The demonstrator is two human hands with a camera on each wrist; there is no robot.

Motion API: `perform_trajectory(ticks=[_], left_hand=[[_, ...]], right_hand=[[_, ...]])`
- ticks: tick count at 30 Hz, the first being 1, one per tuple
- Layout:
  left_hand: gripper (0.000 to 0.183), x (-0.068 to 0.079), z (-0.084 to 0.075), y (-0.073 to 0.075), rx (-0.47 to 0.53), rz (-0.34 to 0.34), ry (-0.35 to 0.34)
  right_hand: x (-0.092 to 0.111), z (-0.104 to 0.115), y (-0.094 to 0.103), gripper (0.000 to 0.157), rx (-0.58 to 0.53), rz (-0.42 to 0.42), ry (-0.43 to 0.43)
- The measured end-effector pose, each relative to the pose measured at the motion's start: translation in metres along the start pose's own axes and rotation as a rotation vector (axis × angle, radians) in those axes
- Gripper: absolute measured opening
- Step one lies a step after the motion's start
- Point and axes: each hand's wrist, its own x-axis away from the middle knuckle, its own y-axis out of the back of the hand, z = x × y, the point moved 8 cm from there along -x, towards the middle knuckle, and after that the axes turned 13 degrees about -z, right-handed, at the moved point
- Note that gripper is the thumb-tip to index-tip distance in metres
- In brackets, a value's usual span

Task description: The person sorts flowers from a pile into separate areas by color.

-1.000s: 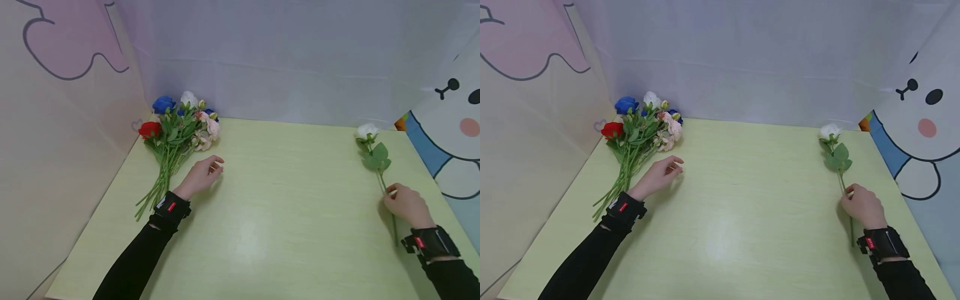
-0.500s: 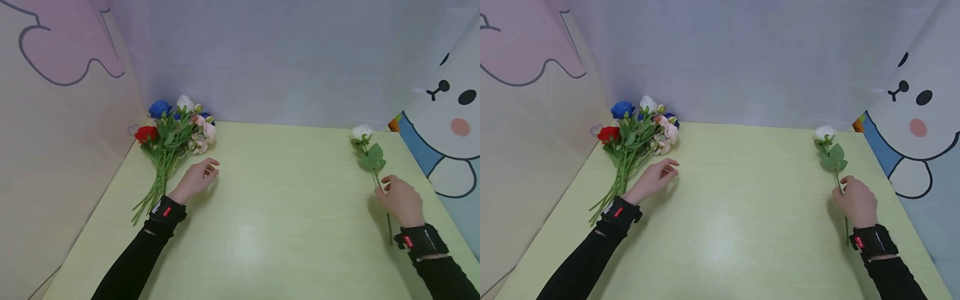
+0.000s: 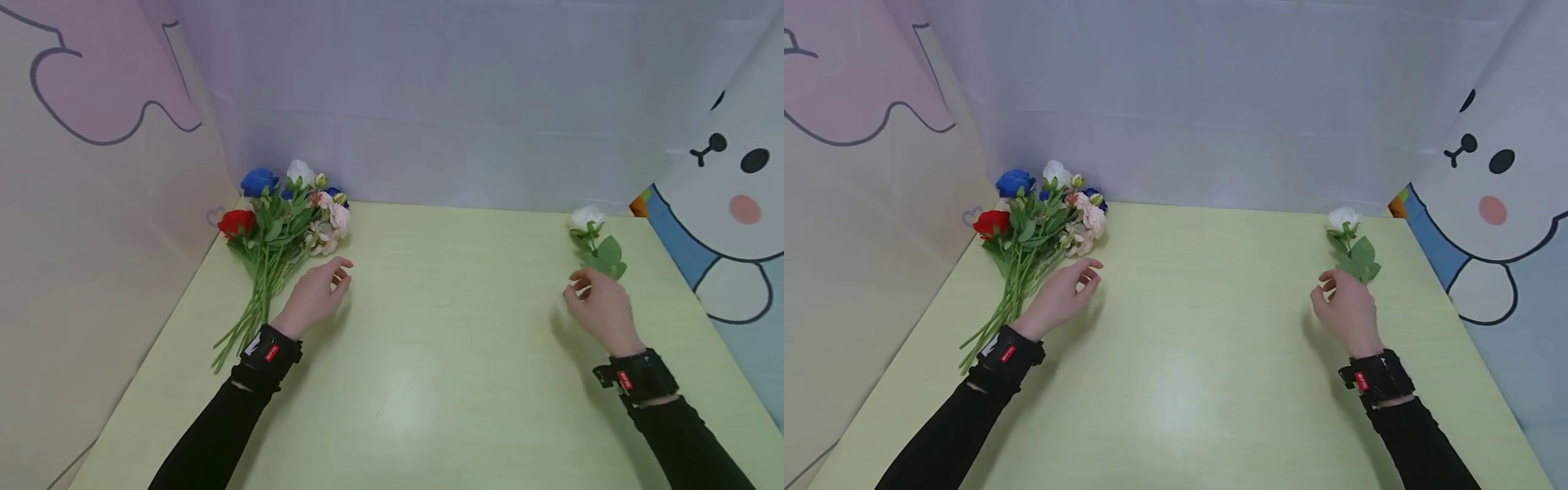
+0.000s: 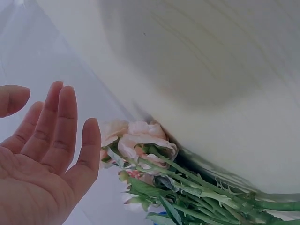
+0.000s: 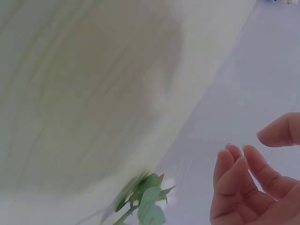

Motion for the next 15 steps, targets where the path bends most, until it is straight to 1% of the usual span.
perform_trajectory(ticks=[7, 12, 15], left_hand=[[0.031, 0.001, -0.004, 0.013, -0.122, -0.092, -0.028], [0.029, 0.002, -0.006, 0.025, -0.154, -0.172, -0.057], [0.029, 0.002, -0.005, 0.031, -0.172, -0.202, -0.052]], right_hand=[[-0.006, 0.034, -0.024, 0.022, -0.139, 0.021, -0.010], [-0.009, 0.060, -0.041, 0.022, -0.230, 0.054, -0.035], [-0.010, 0.074, -0.052, 0.023, -0.277, 0.084, -0.056]])
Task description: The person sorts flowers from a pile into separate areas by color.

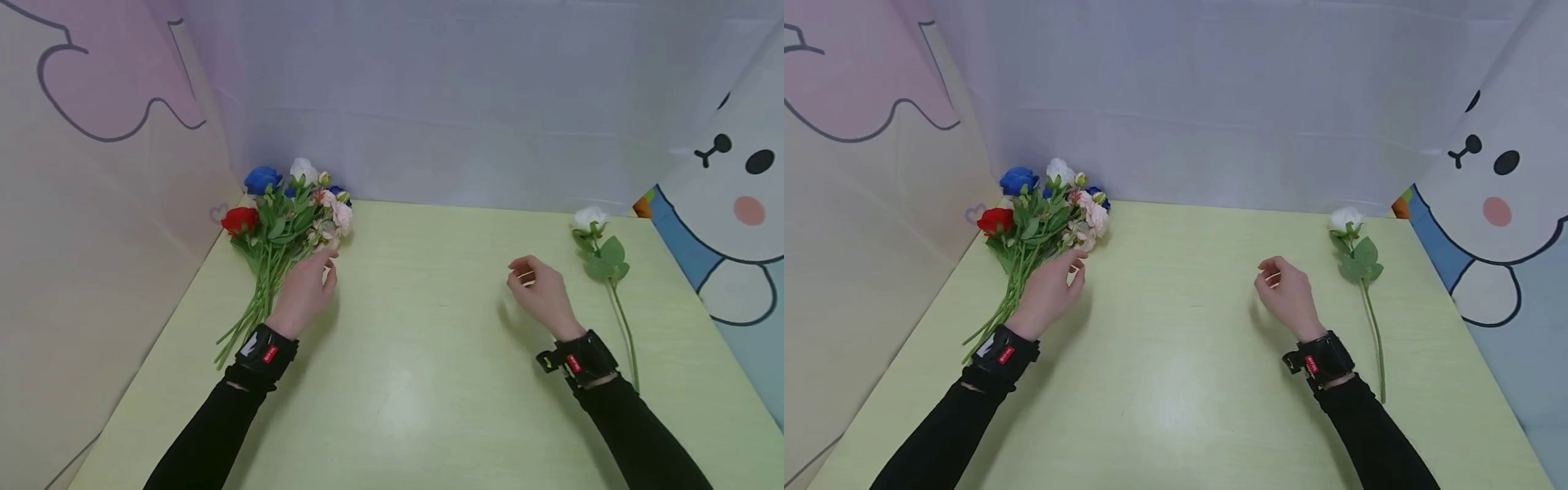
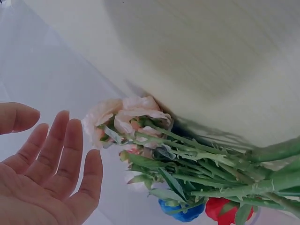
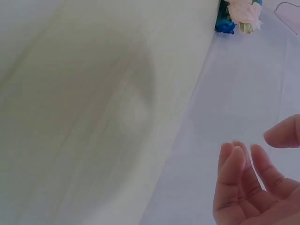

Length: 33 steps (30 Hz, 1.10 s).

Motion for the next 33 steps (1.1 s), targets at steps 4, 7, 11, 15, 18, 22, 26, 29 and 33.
perform_trajectory(ticks=[4, 7, 11, 15, 18, 22, 26, 29, 33], left_hand=[[0.028, 0.000, 0.006, 0.006, -0.072, -0.030, 0.001], [0.029, 0.000, 0.012, 0.011, -0.139, -0.051, -0.001], [0.031, 0.002, 0.020, 0.017, -0.203, -0.062, 0.002], [0.032, 0.004, 0.030, 0.024, -0.242, -0.053, 0.031], [0.032, 0.007, 0.042, 0.032, -0.274, -0.047, 0.069], [0.033, 0.013, 0.059, 0.042, -0.307, -0.038, 0.120], [0.035, 0.016, 0.072, 0.048, -0.326, -0.023, 0.158], [0.037, 0.017, 0.078, 0.050, -0.342, -0.016, 0.166], [0.038, 0.019, 0.085, 0.051, -0.356, -0.006, 0.177]], right_hand=[[0.001, 0.016, -0.020, 0.023, -0.070, 0.027, -0.021], [0.002, 0.029, -0.037, 0.023, -0.142, 0.050, -0.044], [0.005, 0.042, -0.060, 0.025, -0.296, 0.115, -0.118], [0.010, 0.055, -0.081, 0.030, -0.480, 0.202, -0.244], [0.014, 0.064, -0.095, 0.034, -0.587, 0.243, -0.338], [0.018, 0.076, -0.111, 0.034, -0.672, 0.273, -0.404], [0.021, 0.088, -0.125, 0.032, -0.740, 0.305, -0.431], [0.026, 0.095, -0.135, 0.031, -0.793, 0.337, -0.465], [0.034, 0.103, -0.147, 0.031, -0.860, 0.386, -0.524]])
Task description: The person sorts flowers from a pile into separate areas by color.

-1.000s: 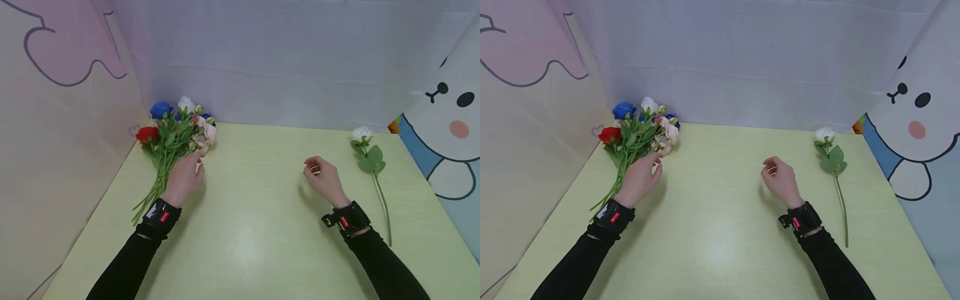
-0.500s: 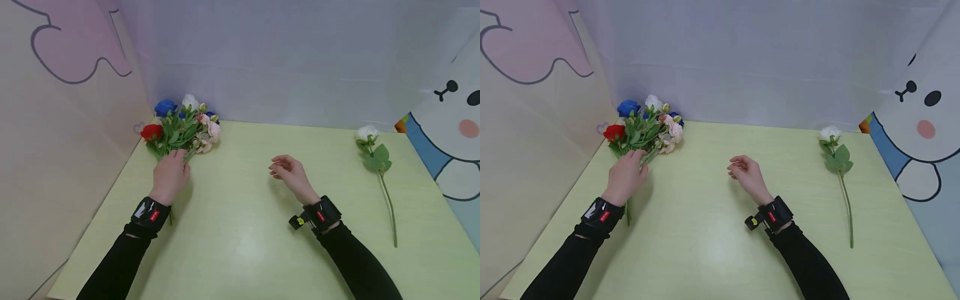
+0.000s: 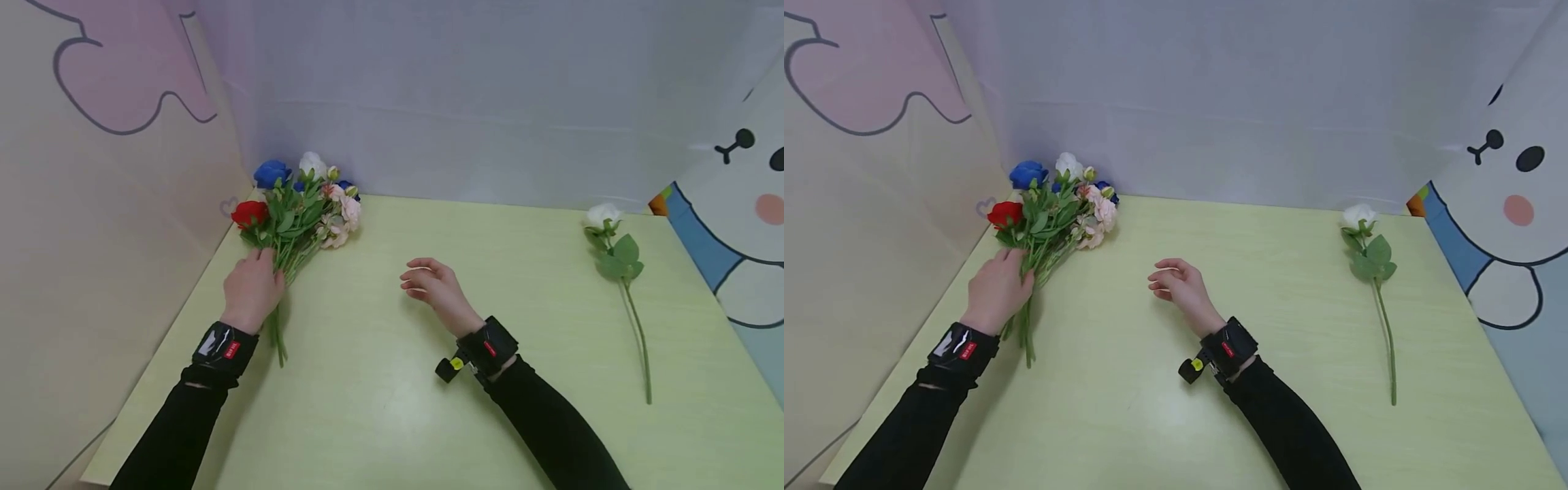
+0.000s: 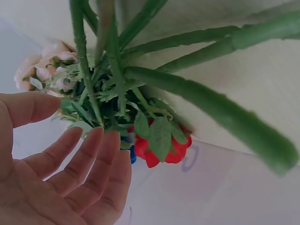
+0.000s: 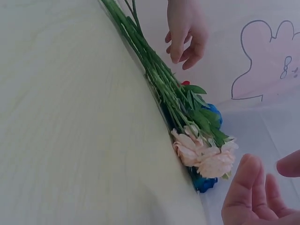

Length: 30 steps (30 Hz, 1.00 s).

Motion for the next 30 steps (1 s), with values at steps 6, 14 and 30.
perform_trajectory(ticks=[6, 14, 30], left_hand=[[0.040, 0.001, 0.008, -0.008, 0.005, 0.078, 0.046], [0.042, 0.001, 0.015, -0.018, -0.011, 0.157, 0.083], [0.037, -0.002, 0.022, -0.023, 0.049, 0.197, 0.113]], right_hand=[[0.002, -0.007, -0.017, 0.035, -0.063, 0.026, -0.065], [0.007, -0.012, -0.034, 0.043, -0.106, 0.067, -0.131], [0.011, -0.017, -0.044, 0.041, -0.096, 0.100, -0.177]])
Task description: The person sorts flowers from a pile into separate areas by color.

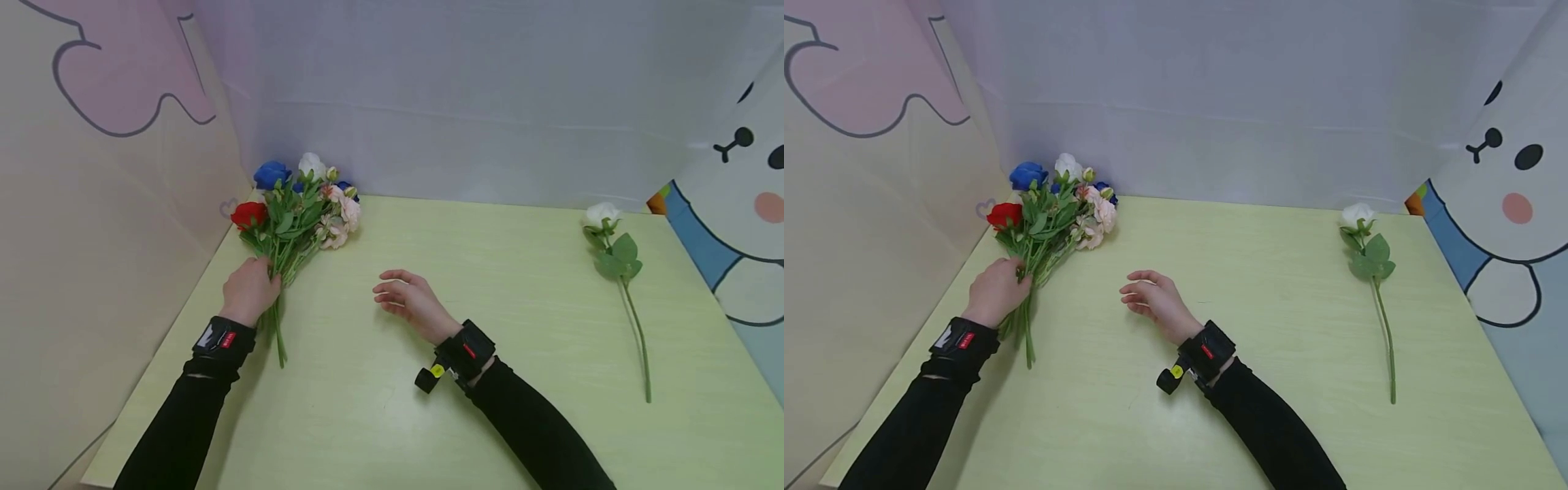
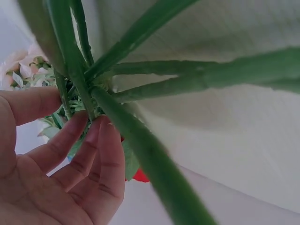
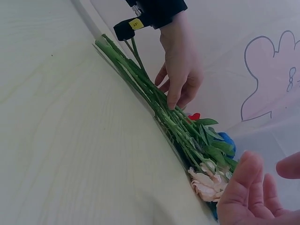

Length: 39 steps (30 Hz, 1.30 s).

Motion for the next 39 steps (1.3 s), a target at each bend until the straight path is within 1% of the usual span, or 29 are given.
perform_trajectory(ticks=[5, 8, 11, 13, 15, 20, 22, 23, 28, 31, 35, 39], left_hand=[[0.036, -0.001, 0.004, 0.000, 0.049, 0.002, -0.005], [0.038, -0.002, 0.004, 0.003, 0.101, 0.002, 0.004], [0.039, -0.004, 0.004, 0.005, 0.179, 0.003, 0.023], [0.040, -0.005, 0.005, 0.005, 0.246, 0.020, 0.044], [0.041, -0.007, 0.005, 0.003, 0.322, 0.057, 0.072], [0.047, -0.009, 0.006, -0.010, 0.582, 0.229, 0.211], [0.050, -0.008, 0.005, -0.015, 0.660, 0.289, 0.261], [0.051, -0.007, 0.005, -0.017, 0.682, 0.310, 0.273], [0.055, -0.004, 0.003, -0.023, 0.772, 0.394, 0.304], [0.054, -0.002, 0.001, -0.025, 0.821, 0.423, 0.318], [0.053, 0.000, -0.001, -0.026, 0.838, 0.430, 0.312], [0.053, 0.003, -0.003, -0.025, 0.843, 0.405, 0.310]], right_hand=[[0.001, 0.000, -0.001, 0.039, 0.005, 0.005, -0.001], [0.002, 0.001, -0.001, 0.037, 0.006, 0.004, 0.000], [0.002, 0.001, -0.001, 0.036, 0.001, 0.001, -0.002], [0.003, 0.000, 0.000, 0.035, -0.001, 0.000, -0.001], [0.003, 0.000, 0.001, 0.034, -0.005, -0.002, -0.002], [0.002, -0.002, 0.002, 0.030, -0.007, -0.007, -0.003], [0.001, -0.002, 0.003, 0.031, -0.003, -0.004, 0.000], [0.001, -0.003, 0.003, 0.033, -0.002, -0.004, -0.001], [0.001, -0.003, 0.005, 0.039, -0.001, -0.007, -0.002], [0.001, -0.004, 0.006, 0.040, -0.004, -0.010, -0.006], [0.000, -0.006, 0.008, 0.040, -0.005, -0.013, -0.011], [0.000, -0.009, 0.009, 0.040, -0.005, -0.017, -0.017]])
